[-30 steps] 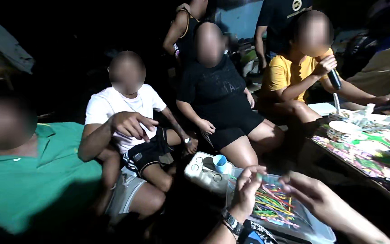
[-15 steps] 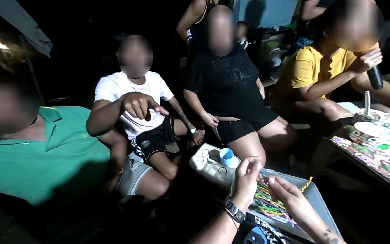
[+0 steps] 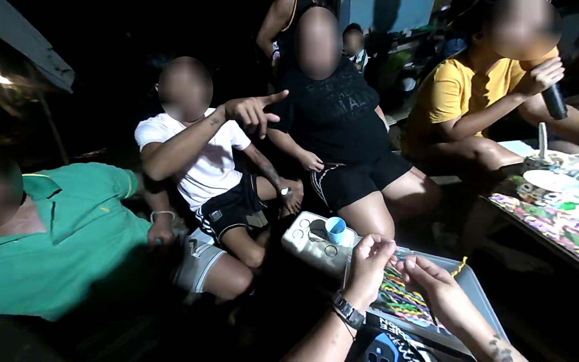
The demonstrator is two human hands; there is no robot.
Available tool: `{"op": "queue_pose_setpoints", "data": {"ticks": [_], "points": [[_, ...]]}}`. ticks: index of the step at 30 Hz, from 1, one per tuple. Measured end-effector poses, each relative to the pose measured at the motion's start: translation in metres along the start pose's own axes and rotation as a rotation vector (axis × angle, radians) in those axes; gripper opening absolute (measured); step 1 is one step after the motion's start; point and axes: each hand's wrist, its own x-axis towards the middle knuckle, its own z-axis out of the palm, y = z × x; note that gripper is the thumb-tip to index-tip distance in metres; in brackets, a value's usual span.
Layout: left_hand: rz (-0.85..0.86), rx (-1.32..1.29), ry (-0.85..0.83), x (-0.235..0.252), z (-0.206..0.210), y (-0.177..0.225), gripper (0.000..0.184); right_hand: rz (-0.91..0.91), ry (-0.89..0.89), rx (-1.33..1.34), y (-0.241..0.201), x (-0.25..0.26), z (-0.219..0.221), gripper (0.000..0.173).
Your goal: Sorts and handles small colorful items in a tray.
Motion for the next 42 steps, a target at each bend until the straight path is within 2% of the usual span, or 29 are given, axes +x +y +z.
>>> {"op": "queue_pose_setpoints", "data": {"ticks": [5, 9, 15, 21, 24, 27, 30, 32, 42], "points": [[0.014, -0.06, -0.071, -0.001, -0.001, 0.0, 0.012, 0.032, -0.037, 0.128, -0.001, 0.0, -0.003, 0.031], [0.025, -0.058, -0.031, 0.001, 0.001, 0.001, 0.006, -0.035, -0.036, 0.068, -0.002, -0.002, -0.002, 0.025], [0.04, 0.055, 0.016, 0.001, 0.005, 0.002, 0.004, -0.077, 0.062, -0.015, -0.007, -0.005, -0.004, 0.012], [0.057, 0.096, -0.046, 0.001, 0.01, 0.001, 0.003, -0.219, 0.103, -0.138, -0.006, -0.006, -0.011, 0.003], [0.055, 0.102, -0.069, 0.001, 0.015, -0.001, 0.004, -0.191, 0.117, -0.154, -0.005, -0.009, -0.013, 0.007], [0.061, 0.123, -0.069, 0.0, 0.019, -0.003, 0.006, -0.105, 0.101, -0.189, -0.005, -0.013, -0.017, 0.003], [0.056, 0.168, -0.076, 0.001, 0.021, -0.008, 0.008, -0.07, 0.086, -0.307, -0.007, -0.017, -0.021, 0.02], [0.037, 0.201, -0.09, 0.0, 0.02, -0.009, 0.009, -0.045, 0.099, -0.328, -0.009, -0.018, -0.023, 0.022], [0.105, 0.413, -0.093, -0.001, 0.007, -0.006, 0.012, -0.07, 0.128, -0.335, -0.002, -0.003, -0.011, 0.005]]}}
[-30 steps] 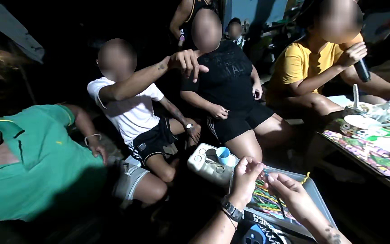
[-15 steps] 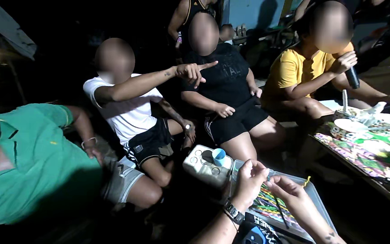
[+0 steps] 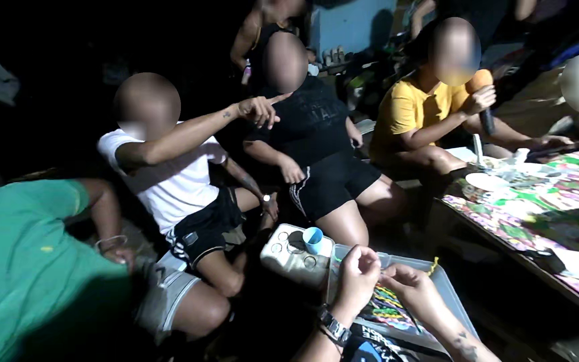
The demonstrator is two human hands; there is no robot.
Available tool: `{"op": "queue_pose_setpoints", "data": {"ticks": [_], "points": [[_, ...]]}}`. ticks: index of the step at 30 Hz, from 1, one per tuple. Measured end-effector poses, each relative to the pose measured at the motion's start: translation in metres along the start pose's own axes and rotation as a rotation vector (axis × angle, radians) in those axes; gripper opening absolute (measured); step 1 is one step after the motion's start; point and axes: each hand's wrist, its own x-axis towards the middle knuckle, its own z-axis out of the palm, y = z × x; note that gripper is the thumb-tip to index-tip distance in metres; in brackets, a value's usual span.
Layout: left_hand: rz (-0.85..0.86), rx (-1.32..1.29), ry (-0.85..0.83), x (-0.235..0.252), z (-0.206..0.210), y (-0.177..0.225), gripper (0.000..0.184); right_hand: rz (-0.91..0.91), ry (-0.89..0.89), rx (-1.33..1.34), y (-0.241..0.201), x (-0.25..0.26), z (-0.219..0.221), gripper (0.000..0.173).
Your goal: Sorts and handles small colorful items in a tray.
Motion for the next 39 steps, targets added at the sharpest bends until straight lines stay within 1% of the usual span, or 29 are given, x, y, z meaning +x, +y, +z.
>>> {"op": "queue_pose_setpoints", "data": {"ticks": [4, 7, 10, 11, 14, 17, 21, 22, 24, 26, 27, 29, 31, 34, 36, 39], "points": [[-0.001, -0.025, -0.037, 0.001, -0.004, -0.009, 0.013, 0.041, -0.006, 0.034, -0.001, 0.003, 0.003, 0.016], [-0.003, 0.007, -0.018, 0.001, -0.006, -0.009, 0.014, 0.045, -0.075, -0.072, -0.002, 0.001, 0.003, 0.012], [-0.001, 0.061, 0.008, 0.0, -0.012, -0.007, 0.015, 0.032, -0.149, -0.145, -0.001, 0.0, 0.007, 0.024], [-0.009, 0.064, -0.003, 0.0, -0.01, -0.007, 0.016, 0.047, -0.152, -0.151, 0.0, 0.0, 0.005, 0.025], [-0.013, 0.059, -0.02, 0.0, -0.012, -0.004, 0.018, 0.075, -0.143, -0.099, -0.001, 0.004, 0.005, 0.02], [-0.003, 0.051, -0.047, -0.001, -0.009, -0.005, 0.019, 0.069, -0.097, -0.032, 0.0, 0.002, 0.003, 0.014], [-0.035, 0.02, -0.053, -0.002, -0.009, -0.004, 0.02, 0.04, -0.093, 0.068, 0.002, 0.0, 0.004, 0.009], [-0.039, 0.014, -0.058, -0.002, -0.008, -0.002, 0.021, 0.056, -0.072, 0.078, -0.003, -0.001, 0.004, 0.007], [-0.021, -0.001, -0.065, -0.005, 0.0, 0.0, 0.021, 0.152, -0.003, 0.087, -0.033, -0.012, 0.002, 0.006], [-0.005, -0.005, -0.076, -0.008, 0.004, 0.001, 0.022, 0.197, 0.038, 0.101, -0.049, -0.017, 0.002, 0.012], [0.001, -0.006, -0.088, -0.009, 0.005, 0.0, 0.023, 0.174, 0.032, 0.119, -0.042, -0.016, -0.001, 0.015], [0.002, -0.007, -0.124, -0.008, 0.009, -0.003, 0.023, 0.078, 0.012, 0.134, -0.009, -0.01, -0.01, 0.016], [0.006, -0.009, -0.124, -0.006, 0.015, -0.007, 0.019, 0.064, -0.047, 0.011, -0.001, -0.01, -0.02, 0.01], [0.015, 0.009, -0.1, -0.005, 0.022, -0.009, 0.014, 0.14, -0.171, -0.219, -0.014, -0.017, -0.031, 0.026], [0.008, 0.007, -0.094, -0.004, 0.028, -0.012, 0.014, 0.15, -0.17, -0.265, -0.015, -0.021, -0.037, 0.028], [-0.001, 0.017, -0.111, -0.003, 0.036, -0.013, 0.02, 0.132, -0.086, -0.238, -0.01, -0.022, -0.043, 0.021]]}}
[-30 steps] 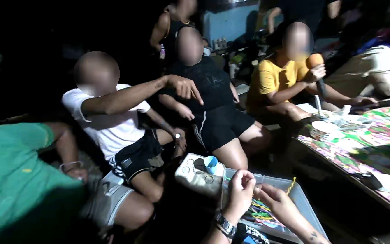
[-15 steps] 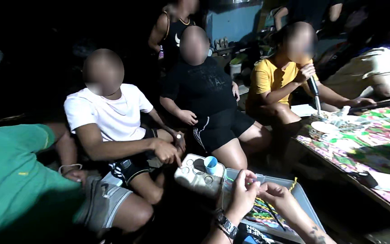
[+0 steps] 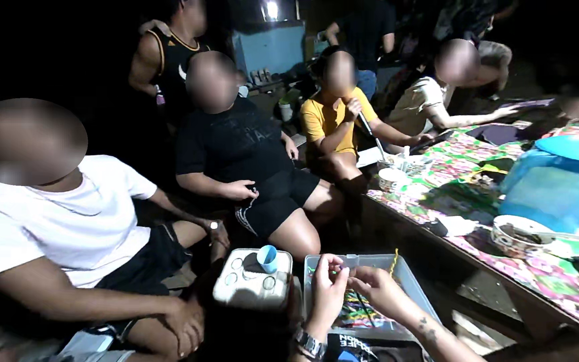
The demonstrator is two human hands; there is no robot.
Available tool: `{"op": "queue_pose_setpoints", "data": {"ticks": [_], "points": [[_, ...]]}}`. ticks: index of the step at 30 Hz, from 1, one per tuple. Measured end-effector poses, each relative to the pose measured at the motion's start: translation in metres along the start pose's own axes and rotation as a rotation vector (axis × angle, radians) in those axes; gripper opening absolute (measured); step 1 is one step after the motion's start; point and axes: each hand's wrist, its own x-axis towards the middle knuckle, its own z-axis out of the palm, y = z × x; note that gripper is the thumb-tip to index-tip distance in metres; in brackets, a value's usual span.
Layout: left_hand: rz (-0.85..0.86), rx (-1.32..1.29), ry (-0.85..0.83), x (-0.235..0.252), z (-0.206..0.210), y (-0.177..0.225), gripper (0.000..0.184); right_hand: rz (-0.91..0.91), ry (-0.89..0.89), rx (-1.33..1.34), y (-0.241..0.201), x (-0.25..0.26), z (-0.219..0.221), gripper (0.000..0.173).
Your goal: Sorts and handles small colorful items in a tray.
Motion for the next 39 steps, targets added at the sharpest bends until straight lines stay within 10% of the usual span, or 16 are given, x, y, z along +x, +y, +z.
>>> {"op": "queue_pose_setpoints", "data": {"ticks": [11, 17, 27, 39], "points": [[-0.183, -0.191, 0.028, 0.013, -0.024, 0.0, 0.01, -0.141, 0.068, 0.207, 0.009, 0.034, 0.02, 0.011], [-0.178, -0.142, 0.211, 0.01, -0.04, -0.001, 0.006, -0.456, 0.21, -0.151, 0.008, 0.049, 0.047, 0.016], [-0.138, -0.042, 0.164, 0.01, -0.053, -0.002, 0.011, -0.133, -0.094, -0.112, -0.004, 0.044, 0.052, 0.027], [-0.195, -0.024, 0.061, 0.014, -0.052, -0.006, 0.022, -0.157, 0.0, -0.04, 0.013, 0.051, 0.058, 0.031]]}}
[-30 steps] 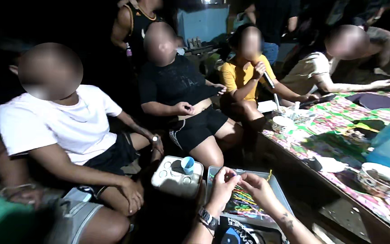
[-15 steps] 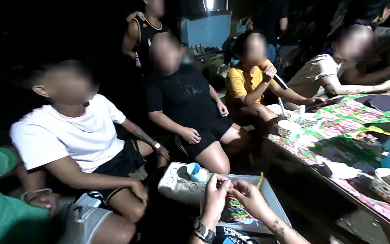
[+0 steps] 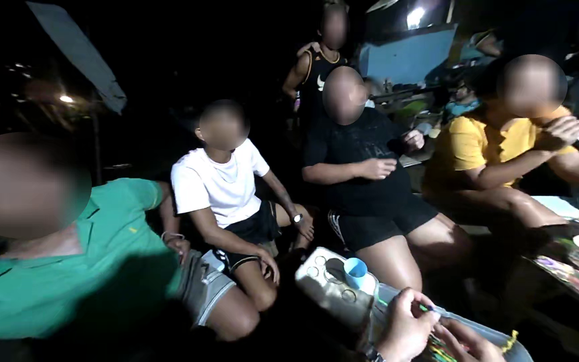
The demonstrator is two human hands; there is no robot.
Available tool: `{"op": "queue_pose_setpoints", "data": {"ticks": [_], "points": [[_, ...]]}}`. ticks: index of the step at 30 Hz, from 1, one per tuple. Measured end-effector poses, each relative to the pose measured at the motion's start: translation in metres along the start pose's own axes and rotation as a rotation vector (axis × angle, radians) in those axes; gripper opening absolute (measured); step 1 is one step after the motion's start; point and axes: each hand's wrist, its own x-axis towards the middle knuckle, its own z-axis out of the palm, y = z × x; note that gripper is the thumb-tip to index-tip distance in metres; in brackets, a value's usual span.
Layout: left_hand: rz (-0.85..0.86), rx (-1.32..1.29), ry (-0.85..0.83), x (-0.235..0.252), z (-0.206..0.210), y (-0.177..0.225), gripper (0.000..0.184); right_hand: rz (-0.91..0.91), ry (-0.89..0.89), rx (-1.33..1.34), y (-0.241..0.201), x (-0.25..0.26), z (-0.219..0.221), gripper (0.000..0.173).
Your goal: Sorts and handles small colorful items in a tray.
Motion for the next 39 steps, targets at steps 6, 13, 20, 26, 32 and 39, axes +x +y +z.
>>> {"op": "queue_pose_setpoints", "data": {"ticks": [6, 13, 20, 26, 32, 39], "points": [[0.067, 0.048, 0.079, 0.007, -0.003, -0.007, 0.022, -0.026, -0.015, -0.097, 0.006, 0.006, -0.001, 0.034], [0.092, 0.002, 0.084, 0.007, -0.004, -0.003, 0.025, 0.096, -0.04, -0.094, -0.063, 0.003, -0.002, 0.028], [0.051, 0.01, -0.025, 0.004, 0.0, 0.003, 0.023, -0.071, 0.062, -0.057, 0.008, 0.003, -0.001, 0.027], [0.109, 0.06, 0.016, 0.003, -0.003, 0.0, 0.021, -0.001, -0.096, -0.023, 0.004, 0.001, -0.005, 0.034], [0.062, 0.089, -0.005, 0.0, -0.002, 0.003, 0.026, 0.057, -0.013, 0.051, 0.012, 0.002, -0.006, 0.028], [0.006, 0.099, -0.075, -0.001, -0.002, 0.004, 0.029, -0.028, -0.064, -0.034, 0.003, 0.0, -0.01, 0.025]]}}
